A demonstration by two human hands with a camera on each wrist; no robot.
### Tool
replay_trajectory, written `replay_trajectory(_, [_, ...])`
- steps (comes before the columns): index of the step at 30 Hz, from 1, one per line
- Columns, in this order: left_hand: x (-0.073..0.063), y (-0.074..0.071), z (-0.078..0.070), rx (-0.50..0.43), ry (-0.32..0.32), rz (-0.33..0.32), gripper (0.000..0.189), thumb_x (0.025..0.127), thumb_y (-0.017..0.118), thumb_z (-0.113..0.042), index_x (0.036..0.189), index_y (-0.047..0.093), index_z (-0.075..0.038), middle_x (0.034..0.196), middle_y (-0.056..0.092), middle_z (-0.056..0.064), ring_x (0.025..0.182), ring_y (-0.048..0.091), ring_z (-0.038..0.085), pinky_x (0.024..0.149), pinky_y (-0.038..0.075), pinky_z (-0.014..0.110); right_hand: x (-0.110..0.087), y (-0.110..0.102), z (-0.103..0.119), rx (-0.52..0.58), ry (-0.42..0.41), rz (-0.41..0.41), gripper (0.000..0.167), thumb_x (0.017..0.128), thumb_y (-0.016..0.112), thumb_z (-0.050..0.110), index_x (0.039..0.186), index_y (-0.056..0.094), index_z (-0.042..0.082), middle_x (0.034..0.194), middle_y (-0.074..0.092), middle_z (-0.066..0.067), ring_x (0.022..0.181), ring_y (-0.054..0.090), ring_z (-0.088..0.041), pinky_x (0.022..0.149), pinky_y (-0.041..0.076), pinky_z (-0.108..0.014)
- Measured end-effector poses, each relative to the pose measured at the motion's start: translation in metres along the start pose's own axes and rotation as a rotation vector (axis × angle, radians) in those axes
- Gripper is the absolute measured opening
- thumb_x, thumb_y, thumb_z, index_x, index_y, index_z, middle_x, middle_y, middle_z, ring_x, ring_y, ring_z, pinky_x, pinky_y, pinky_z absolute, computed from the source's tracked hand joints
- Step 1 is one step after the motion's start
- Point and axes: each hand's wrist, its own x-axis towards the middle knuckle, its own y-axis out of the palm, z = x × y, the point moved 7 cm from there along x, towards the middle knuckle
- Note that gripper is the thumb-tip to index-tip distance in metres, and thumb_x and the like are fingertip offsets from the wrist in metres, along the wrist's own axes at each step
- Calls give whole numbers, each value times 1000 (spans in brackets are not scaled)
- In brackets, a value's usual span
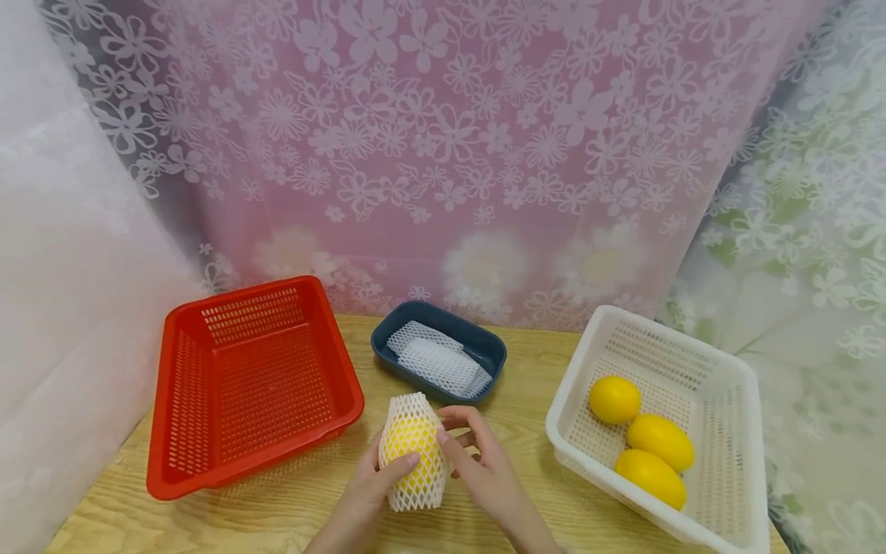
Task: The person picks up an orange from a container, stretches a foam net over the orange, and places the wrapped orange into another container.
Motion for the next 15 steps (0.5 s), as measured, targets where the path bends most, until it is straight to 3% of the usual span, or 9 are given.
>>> replay_trajectory(4, [-5,-11,9,-87,-23,28,57,100,52,-24,142,27,5,113,60,5,104,60,17,89,50,32,22,-1,1,-96,-115,40,20,100,60,19,118,62,11,99,65,-9,75,63,-24,61,52,-29])
replay_trajectory(9, [-14,-19,11,-107,-15,50,51,101,49,-22,139,28,3,111,60,5,102,61,17,89,51,33,56,5,5,-213,-408,58,16,99,61,14,114,65,11,93,67,-3,72,61,-16,60,51,-28])
replay_trajectory(15, [-24,-19,10,-117,-17,88,45,99,48,-23,136,34,0,110,61,6,101,62,19,88,52,35,89,30,8,-502,-729,23,11,96,64,14,107,67,13,95,66,2,80,57,-7,67,51,-25])
